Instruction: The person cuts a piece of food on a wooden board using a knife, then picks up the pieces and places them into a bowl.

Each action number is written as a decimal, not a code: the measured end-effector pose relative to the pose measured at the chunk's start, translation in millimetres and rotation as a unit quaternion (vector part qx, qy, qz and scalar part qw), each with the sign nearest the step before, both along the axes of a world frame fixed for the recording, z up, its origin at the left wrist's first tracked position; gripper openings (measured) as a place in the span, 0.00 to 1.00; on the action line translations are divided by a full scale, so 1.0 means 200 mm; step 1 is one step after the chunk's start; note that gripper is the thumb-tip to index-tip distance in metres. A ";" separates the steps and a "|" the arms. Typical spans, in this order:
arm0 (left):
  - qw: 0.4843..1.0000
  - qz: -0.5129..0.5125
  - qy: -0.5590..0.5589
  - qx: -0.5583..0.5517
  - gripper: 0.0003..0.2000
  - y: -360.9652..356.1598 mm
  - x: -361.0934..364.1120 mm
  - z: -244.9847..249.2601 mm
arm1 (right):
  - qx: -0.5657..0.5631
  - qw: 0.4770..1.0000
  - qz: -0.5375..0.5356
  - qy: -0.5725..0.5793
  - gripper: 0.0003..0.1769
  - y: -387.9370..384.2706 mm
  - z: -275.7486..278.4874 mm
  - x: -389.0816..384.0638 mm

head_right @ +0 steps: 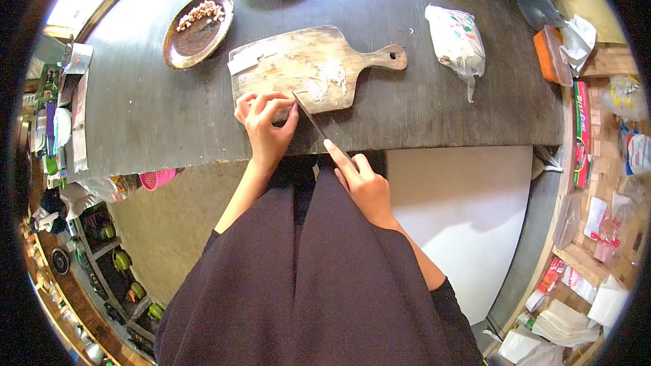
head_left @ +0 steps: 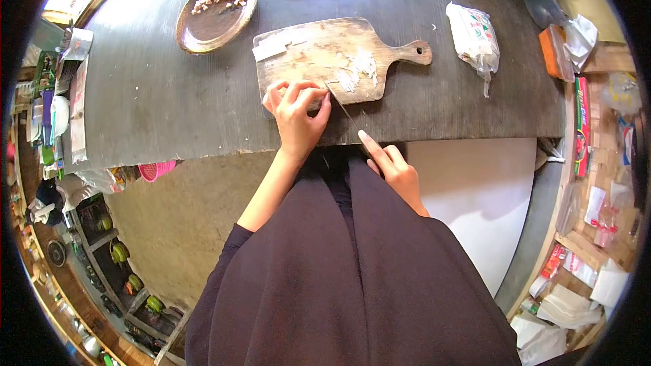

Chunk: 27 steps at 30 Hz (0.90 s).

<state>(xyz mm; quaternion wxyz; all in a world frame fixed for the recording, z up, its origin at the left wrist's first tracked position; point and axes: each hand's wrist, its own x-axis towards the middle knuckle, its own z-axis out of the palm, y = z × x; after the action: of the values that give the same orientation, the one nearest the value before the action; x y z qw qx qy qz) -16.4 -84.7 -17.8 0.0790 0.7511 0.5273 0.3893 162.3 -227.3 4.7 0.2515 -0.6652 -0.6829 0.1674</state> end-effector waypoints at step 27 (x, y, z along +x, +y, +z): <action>1.000 -0.004 0.003 0.001 0.08 0.00 -0.01 -0.01 | -0.026 0.999 -0.006 0.033 0.34 0.01 0.07 0.00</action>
<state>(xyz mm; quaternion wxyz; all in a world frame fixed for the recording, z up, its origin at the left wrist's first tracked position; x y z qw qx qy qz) -17.5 -84.5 -18.9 0.0784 0.7543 0.5243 0.3873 161.7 -224.4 18.1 0.2575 -0.6696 -0.6658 0.2052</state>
